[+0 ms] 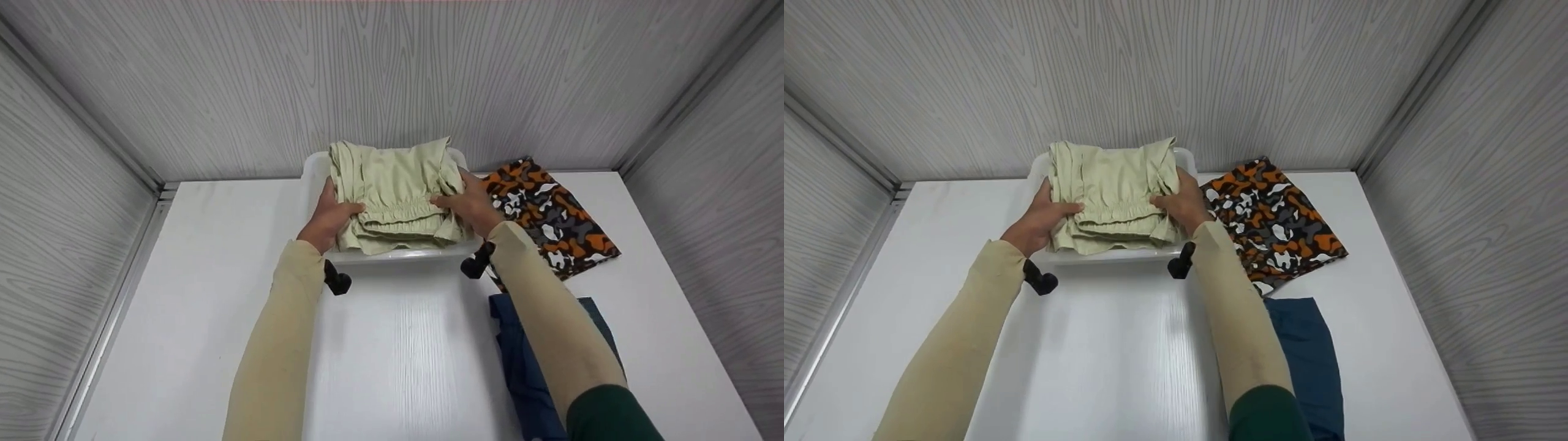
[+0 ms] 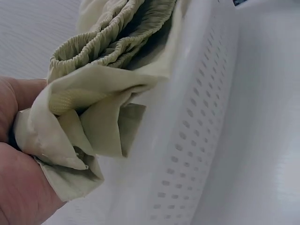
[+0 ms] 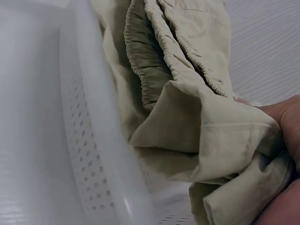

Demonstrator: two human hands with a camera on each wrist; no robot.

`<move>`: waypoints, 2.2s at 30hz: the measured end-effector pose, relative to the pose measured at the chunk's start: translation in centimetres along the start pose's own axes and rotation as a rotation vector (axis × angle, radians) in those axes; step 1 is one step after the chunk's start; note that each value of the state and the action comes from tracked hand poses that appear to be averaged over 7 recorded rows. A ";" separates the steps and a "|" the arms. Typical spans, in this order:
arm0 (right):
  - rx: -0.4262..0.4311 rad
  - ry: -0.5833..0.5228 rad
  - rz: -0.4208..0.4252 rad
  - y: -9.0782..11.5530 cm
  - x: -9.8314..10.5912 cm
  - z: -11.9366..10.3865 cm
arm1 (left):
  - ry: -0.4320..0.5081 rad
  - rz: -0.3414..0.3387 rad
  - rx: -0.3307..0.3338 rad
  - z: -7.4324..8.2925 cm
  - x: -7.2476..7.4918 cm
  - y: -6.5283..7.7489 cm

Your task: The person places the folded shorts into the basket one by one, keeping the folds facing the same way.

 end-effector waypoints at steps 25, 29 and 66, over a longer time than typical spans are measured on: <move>0.045 0.628 -0.100 -0.2 -3.8 2.1 | -0.687 0.149 0.096 -3.5 -0.9 -1.8; 0.078 0.839 -0.159 0.1 -4.5 1.5 | -0.869 0.275 0.083 -3.4 -0.8 -1.5; 0.151 0.748 -0.435 4.6 -4.2 1.2 | -1.004 0.238 -0.270 -3.9 -4.1 4.1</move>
Point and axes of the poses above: each hand's wrist, its own y-axis away from the middle knuckle, its own x-axis out of the back of the hand, z = x × y, the point moved 5 cm from there along -y, towards the middle knuckle, and after that the axes turned 11 degrees about x, right-handed, at the moved point
